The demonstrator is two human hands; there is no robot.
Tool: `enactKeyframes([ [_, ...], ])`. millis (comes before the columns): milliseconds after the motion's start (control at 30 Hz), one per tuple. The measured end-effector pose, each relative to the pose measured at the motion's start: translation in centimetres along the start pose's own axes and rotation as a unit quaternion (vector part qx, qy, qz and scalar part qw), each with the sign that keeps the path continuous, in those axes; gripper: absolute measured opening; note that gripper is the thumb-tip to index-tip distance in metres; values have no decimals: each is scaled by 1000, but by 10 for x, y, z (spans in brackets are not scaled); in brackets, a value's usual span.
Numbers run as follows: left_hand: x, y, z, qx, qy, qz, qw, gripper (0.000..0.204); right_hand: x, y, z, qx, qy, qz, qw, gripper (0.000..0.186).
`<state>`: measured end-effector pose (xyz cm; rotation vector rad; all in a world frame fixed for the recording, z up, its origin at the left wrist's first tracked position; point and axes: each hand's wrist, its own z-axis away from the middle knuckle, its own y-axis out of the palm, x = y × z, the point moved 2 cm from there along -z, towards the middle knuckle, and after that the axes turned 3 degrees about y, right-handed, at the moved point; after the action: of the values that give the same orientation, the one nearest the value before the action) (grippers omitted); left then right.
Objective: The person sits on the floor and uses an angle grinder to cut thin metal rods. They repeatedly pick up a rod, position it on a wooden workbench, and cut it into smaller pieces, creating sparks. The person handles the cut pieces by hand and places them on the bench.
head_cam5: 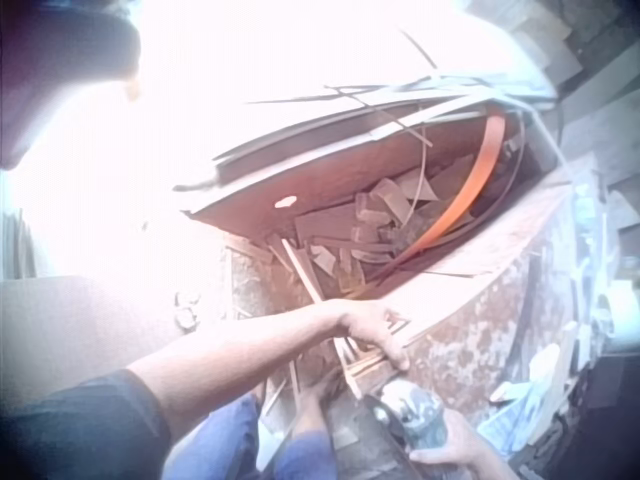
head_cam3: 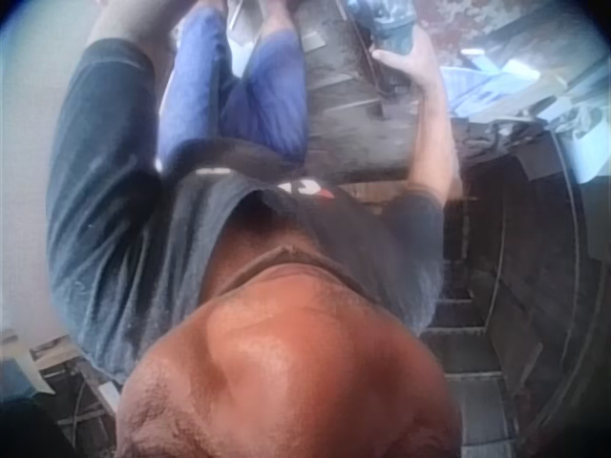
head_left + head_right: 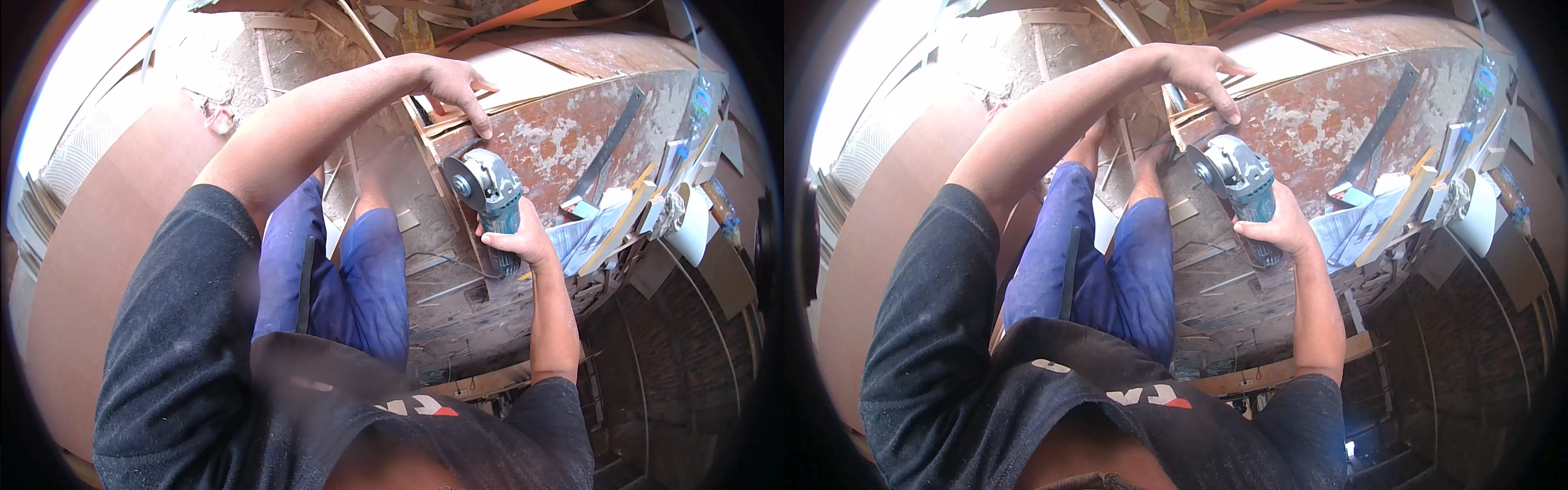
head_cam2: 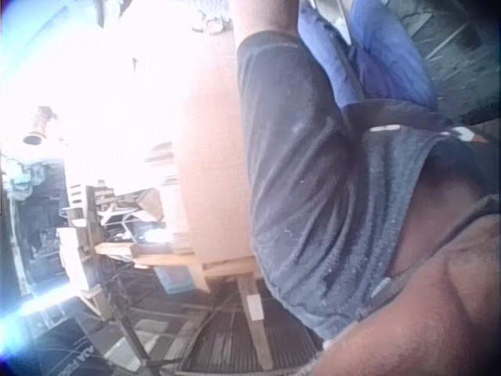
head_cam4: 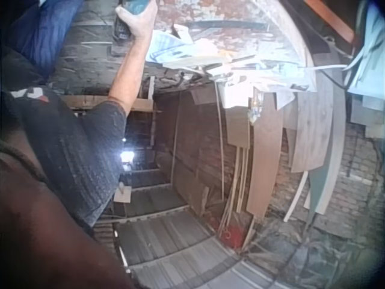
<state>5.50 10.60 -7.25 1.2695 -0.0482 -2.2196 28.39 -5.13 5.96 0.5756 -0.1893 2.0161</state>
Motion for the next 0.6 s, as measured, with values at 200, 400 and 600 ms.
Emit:
enactKeyframes([
  [200,0,-1,-2,17,-12,17,1000,126,3,2,0,-5,1,-5,1000,47],
  [400,1,0,-1,-7,3,-12,1000,121,4,1,0,-4,-1,9,1000,46],
  [600,1,0,-1,-1,8,-1,1000,120,3,1,0,-1,-4,12,1000,47],
])
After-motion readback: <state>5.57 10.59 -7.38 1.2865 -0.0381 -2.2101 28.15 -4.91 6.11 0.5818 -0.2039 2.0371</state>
